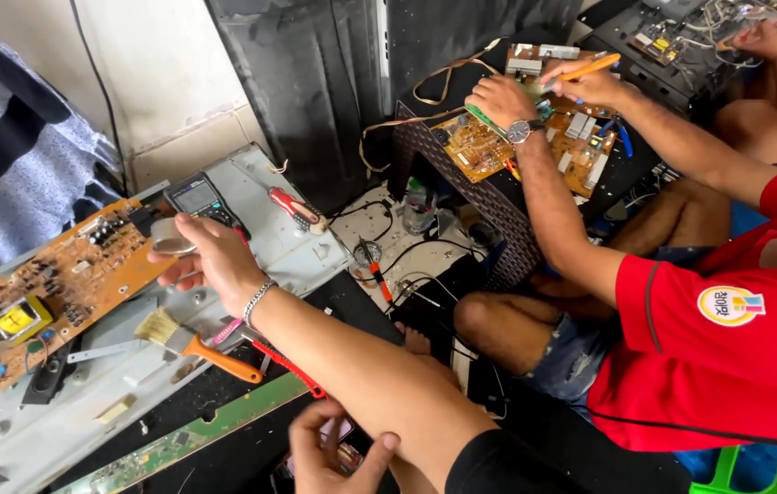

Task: Diagnosing and cleaning a television circuit board using a multimeter and a brush.

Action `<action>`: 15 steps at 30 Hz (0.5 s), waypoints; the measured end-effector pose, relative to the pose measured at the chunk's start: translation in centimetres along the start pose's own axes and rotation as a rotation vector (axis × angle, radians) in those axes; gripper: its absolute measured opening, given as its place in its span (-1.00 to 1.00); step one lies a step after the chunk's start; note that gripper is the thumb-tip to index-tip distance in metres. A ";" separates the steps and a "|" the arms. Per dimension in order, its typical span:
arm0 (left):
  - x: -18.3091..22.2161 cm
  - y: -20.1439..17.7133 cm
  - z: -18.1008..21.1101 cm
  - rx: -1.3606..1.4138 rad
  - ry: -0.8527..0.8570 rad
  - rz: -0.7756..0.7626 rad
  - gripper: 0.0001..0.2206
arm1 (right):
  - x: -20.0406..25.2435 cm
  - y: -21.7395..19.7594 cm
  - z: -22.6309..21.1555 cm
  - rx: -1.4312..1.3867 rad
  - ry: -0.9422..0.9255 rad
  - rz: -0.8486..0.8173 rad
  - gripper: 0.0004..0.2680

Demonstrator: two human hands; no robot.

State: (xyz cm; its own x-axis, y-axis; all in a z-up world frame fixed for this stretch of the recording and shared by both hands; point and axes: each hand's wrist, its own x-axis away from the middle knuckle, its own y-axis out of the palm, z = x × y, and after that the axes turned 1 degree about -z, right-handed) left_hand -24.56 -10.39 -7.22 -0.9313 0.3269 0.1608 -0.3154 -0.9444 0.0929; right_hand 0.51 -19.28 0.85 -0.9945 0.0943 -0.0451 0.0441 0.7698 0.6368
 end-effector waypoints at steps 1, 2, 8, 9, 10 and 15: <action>-0.6 0.0 1.7 0.039 0.062 -0.006 -0.23 | 0.0 0.1 0.2 -0.022 0.000 0.014 -0.73; -1.2 0.0 3.4 0.079 0.124 -0.011 0.10 | 0.0 0.2 0.4 -0.043 -0.001 0.029 -0.73; 1.6 1.3 -0.9 0.313 -0.243 -0.034 -0.44 | -0.2 0.3 0.1 0.088 -0.029 -0.115 -0.64; 1.8 1.4 -1.7 0.313 -0.244 -0.033 -0.44 | -0.3 0.2 0.3 0.088 -0.028 -0.115 -0.64; 2.0 1.4 -2.4 0.262 -0.134 -0.011 -0.55 | -0.3 0.1 0.4 0.080 -0.030 -0.096 -0.65; -0.5 -0.1 0.6 0.082 0.280 0.033 -0.03 | 0.1 0.5 0.9 0.054 -0.035 -0.025 -0.74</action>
State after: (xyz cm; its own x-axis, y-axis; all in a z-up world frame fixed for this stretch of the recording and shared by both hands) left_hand -23.91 -10.44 -6.74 -0.9585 0.2625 -0.1113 -0.2788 -0.9446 0.1733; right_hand 0.52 -18.33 0.50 -0.9915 0.0959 -0.0880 0.0253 0.8050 0.5928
